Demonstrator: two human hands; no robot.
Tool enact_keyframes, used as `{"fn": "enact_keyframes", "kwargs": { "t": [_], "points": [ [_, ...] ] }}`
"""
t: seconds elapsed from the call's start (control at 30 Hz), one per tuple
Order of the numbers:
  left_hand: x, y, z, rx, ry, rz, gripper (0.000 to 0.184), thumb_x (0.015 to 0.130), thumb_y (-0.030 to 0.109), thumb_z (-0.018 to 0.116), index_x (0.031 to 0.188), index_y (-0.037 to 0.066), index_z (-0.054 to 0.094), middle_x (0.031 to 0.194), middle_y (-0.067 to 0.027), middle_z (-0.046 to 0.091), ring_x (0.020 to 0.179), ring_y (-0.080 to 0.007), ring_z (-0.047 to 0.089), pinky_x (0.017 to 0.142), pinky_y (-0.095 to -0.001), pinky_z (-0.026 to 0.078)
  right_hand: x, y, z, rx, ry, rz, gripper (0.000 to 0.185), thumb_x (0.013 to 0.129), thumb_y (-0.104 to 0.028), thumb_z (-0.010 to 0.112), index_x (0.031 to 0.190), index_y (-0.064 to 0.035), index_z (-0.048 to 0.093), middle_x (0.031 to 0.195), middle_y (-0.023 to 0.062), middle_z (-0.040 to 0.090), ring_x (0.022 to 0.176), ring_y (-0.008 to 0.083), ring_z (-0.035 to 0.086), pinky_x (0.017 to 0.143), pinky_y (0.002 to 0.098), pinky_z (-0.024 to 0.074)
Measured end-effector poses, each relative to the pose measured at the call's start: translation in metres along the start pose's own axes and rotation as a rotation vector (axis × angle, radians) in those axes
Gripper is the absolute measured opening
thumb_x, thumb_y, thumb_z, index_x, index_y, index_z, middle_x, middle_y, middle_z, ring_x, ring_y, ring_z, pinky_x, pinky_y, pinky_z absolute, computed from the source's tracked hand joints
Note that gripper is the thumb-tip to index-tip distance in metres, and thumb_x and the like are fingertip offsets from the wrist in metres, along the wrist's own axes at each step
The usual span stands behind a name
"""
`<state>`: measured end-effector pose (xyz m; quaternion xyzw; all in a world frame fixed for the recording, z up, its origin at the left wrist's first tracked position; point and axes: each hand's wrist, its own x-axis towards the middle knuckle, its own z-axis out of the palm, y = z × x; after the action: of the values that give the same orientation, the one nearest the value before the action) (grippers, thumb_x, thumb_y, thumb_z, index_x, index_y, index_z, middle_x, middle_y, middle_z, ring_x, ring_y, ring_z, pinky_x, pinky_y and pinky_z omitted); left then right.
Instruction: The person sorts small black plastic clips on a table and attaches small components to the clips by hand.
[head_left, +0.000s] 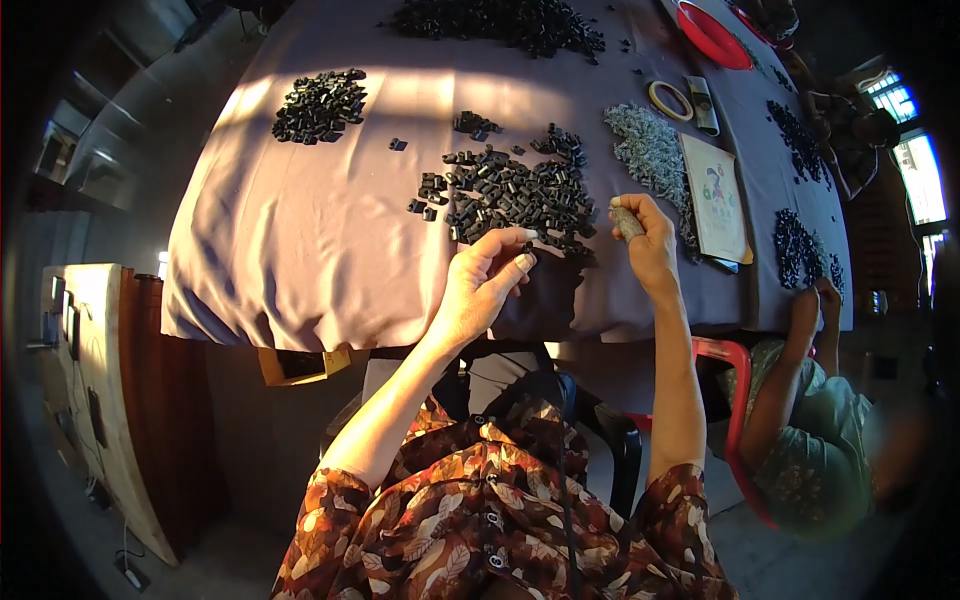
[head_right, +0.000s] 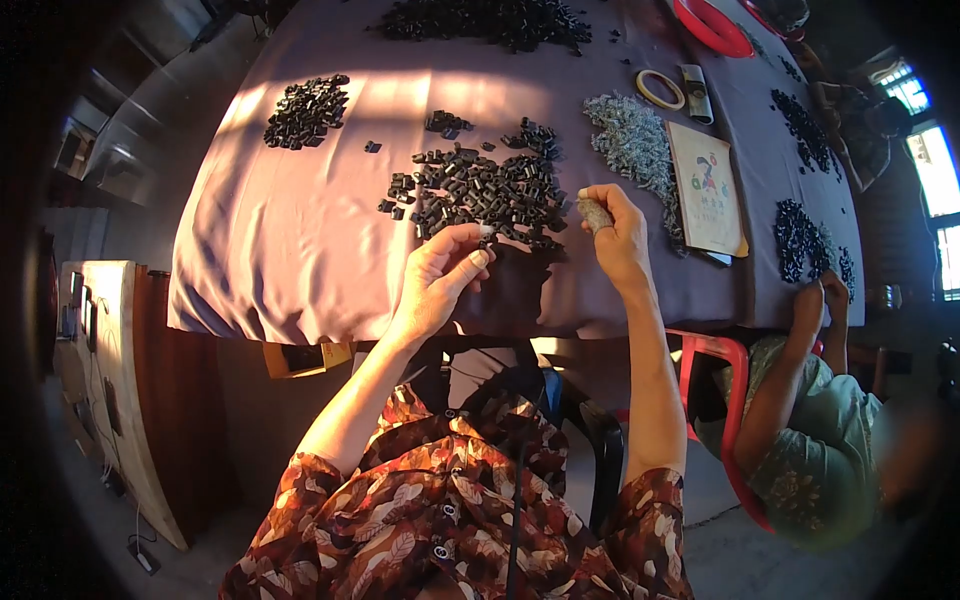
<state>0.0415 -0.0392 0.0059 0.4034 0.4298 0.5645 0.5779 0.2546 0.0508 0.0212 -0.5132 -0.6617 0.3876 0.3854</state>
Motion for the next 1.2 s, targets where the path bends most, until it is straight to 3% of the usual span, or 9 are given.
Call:
{"fn": "enact_keyframes", "kwargs": {
  "t": [0.1, 0.27, 0.43, 0.63, 0.73, 0.83, 0.93, 1.17, 1.2],
  "points": [
    [0.001, 0.0, -0.001, 0.08, -0.026, 0.025, 0.019, 0.082, 0.004, 0.058, 0.102, 0.003, 0.058, 0.075, 0.0001, 0.055, 0.062, -0.0049, 0.048, 0.056, -0.0198, 0.042, -0.015, -0.02, 0.01, 0.077, -0.066, 0.034, 0.025, 0.079, 0.01, 0.042, 0.097, 0.0003, 0.056, 0.083, 0.0052, 0.059, 0.072, 0.008, 0.054, 0.064, 0.021, 0.046],
    [-0.001, 0.004, -0.002, 0.166, -0.033, 0.016, 0.016, 0.081, 0.004, 0.059, 0.097, 0.002, 0.059, 0.075, -0.0004, 0.054, 0.064, -0.0041, 0.048, 0.057, -0.0191, 0.041, -0.037, -0.04, 0.031, 0.26, -0.205, 0.069, 0.021, 0.08, 0.009, 0.046, 0.098, 0.0015, 0.055, 0.083, 0.0053, 0.059, 0.073, 0.0082, 0.055, 0.067, 0.0206, 0.0461],
    [-0.001, 0.006, -0.002, 0.154, -0.079, 0.086, 0.015, 0.081, 0.005, 0.06, 0.094, -0.001, 0.059, 0.086, -0.0059, 0.062, 0.08, -0.0089, 0.055, 0.075, -0.024, 0.044, -0.046, -0.042, 0.048, 0.331, -0.277, 0.068, 0.024, 0.078, 0.01, 0.044, 0.099, 0.0012, 0.054, 0.086, 0.0047, 0.059, 0.075, 0.0079, 0.055, 0.069, 0.0208, 0.0455],
    [-0.002, 0.009, -0.002, 0.214, -0.126, 0.109, 0.014, 0.08, 0.005, 0.06, 0.093, -0.002, 0.059, 0.088, -0.0074, 0.062, 0.083, -0.0111, 0.056, 0.078, -0.0261, 0.045, -0.05, -0.04, 0.053, 0.337, -0.273, 0.049, 0.028, 0.075, 0.011, 0.04, 0.098, 0.0014, 0.054, 0.086, 0.0041, 0.059, 0.075, 0.0077, 0.054, 0.069, 0.0209, 0.0453],
    [-0.001, 0.003, -0.004, 0.302, -0.142, 0.174, 0.016, 0.083, 0.009, 0.059, 0.094, -0.001, 0.058, 0.083, -0.0023, 0.062, 0.077, -0.0062, 0.053, 0.071, -0.0226, 0.044, -0.052, -0.039, 0.054, 0.357, -0.248, 0.07, 0.027, 0.076, 0.011, 0.04, 0.097, 0.0013, 0.054, 0.086, 0.0036, 0.059, 0.075, 0.0075, 0.054, 0.069, 0.0207, 0.0452],
    [-0.002, -0.002, -0.004, 0.273, -0.145, 0.201, 0.017, 0.084, 0.012, 0.058, 0.096, -0.001, 0.058, 0.081, -0.0042, 0.061, 0.076, -0.0082, 0.054, 0.071, -0.0247, 0.044, -0.052, -0.036, 0.054, 0.403, -0.244, 0.094, 0.026, 0.076, 0.01, 0.041, 0.095, 0.0011, 0.055, 0.086, 0.0033, 0.059, 0.076, 0.0073, 0.054, 0.069, 0.0205, 0.0452],
    [-0.004, 0.007, 0.001, 0.471, -0.086, 0.308, 0.019, 0.085, 0.015, 0.056, 0.096, 0.0, 0.056, 0.079, -0.007, 0.059, 0.075, -0.0108, 0.054, 0.07, -0.0268, 0.044, -0.053, -0.036, 0.056, 0.419, -0.251, 0.122, 0.024, 0.076, 0.009, 0.042, 0.095, 0.0006, 0.055, 0.086, 0.0028, 0.058, 0.076, 0.0077, 0.054, 0.069, 0.0204, 0.045],
    [-0.001, 0.002, 0.0, 0.4, -0.077, 0.182, 0.017, 0.089, 0.017, 0.051, 0.094, 0.001, 0.053, 0.077, -0.0064, 0.056, 0.073, -0.0098, 0.05, 0.066, -0.0245, 0.042, -0.058, -0.044, 0.063, 0.321, -0.169, 0.042, 0.02, 0.074, 0.007, 0.052, 0.092, -0.0006, 0.055, 0.083, 0.0026, 0.059, 0.076, 0.0097, 0.056, 0.071, 0.0217, 0.0448],
    [0.0, 0.001, -0.002, 0.379, -0.083, 0.173, 0.016, 0.09, 0.017, 0.05, 0.093, 0.002, 0.053, 0.077, -0.005, 0.055, 0.072, -0.0088, 0.049, 0.065, -0.0234, 0.041, -0.059, -0.045, 0.065, 0.208, -0.139, -0.056, 0.02, 0.074, 0.008, 0.053, 0.092, -0.0007, 0.055, 0.082, 0.0032, 0.059, 0.075, 0.0101, 0.056, 0.07, 0.0219, 0.0449]
  ]
}}
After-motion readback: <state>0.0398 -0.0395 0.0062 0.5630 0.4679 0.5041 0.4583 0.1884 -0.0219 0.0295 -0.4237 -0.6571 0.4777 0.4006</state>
